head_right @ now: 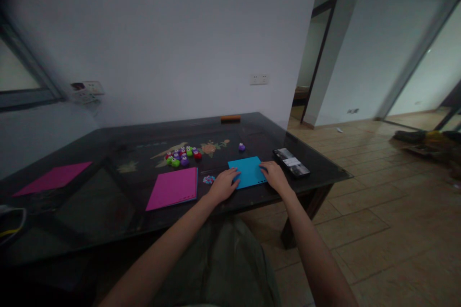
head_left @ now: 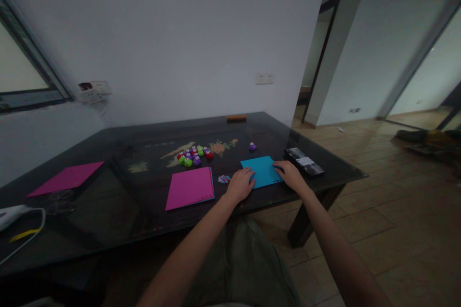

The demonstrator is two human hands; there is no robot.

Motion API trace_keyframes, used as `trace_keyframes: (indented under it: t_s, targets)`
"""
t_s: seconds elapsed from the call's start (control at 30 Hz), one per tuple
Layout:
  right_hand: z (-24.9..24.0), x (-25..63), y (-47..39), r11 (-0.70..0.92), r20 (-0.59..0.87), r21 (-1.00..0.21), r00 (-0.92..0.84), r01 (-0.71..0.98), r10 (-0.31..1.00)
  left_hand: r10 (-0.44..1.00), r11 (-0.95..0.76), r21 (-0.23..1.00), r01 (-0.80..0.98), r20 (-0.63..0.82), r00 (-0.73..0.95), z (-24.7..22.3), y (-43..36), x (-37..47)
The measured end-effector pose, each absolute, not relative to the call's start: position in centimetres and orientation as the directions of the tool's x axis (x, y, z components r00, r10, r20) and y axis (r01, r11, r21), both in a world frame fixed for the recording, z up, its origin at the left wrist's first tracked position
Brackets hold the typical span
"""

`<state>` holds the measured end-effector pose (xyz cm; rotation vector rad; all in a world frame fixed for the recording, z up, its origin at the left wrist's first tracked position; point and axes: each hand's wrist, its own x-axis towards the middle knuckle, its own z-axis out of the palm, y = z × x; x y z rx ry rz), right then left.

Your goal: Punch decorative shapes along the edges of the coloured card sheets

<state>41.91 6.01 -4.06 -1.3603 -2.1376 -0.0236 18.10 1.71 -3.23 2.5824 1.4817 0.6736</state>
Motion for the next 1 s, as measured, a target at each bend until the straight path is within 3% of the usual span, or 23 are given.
trace_keyframes:
  t_s: [0.3,0.53,0.67,0.77,0.83,1.0]
  targets:
    - [-3.8,41.6,5.7,0.478,0.514,-0.344,-0.264,0.808,0.816,0.838,-0.527,0.321,0.787,0.352,0.418,-3.0,1.6,18.1]
    - [-2.7,41.0,6.1,0.466,0.610,-0.461,-0.112,0.756,0.785,0.747,-0.639,0.460,0.616,0.562,0.355,-0.5,0.6,17.0]
    - [-0.3,37.3,5.2,0.516,0.639,-0.541,-0.074,0.664,0.765,0.727,-0.630,0.519,0.577,0.655,0.205,2.3,0.4,11.4]
    - [1.5,32.4,4.4,0.593,0.629,-0.554,-0.173,0.585,0.758,0.769,-0.492,0.549,0.675,0.638,0.042,2.6,1.2,4.3]
    - [2.2,28.8,4.5,0.644,0.594,-0.540,-0.297,0.542,0.748,0.805,-0.404,0.504,0.764,0.593,0.034,1.5,2.0,-0.6]
    - [1.7,20.5,7.2,0.677,0.353,-0.472,-0.583,0.564,0.732,0.860,-0.254,0.479,0.840,0.510,-0.030,-2.4,3.0,-7.7]
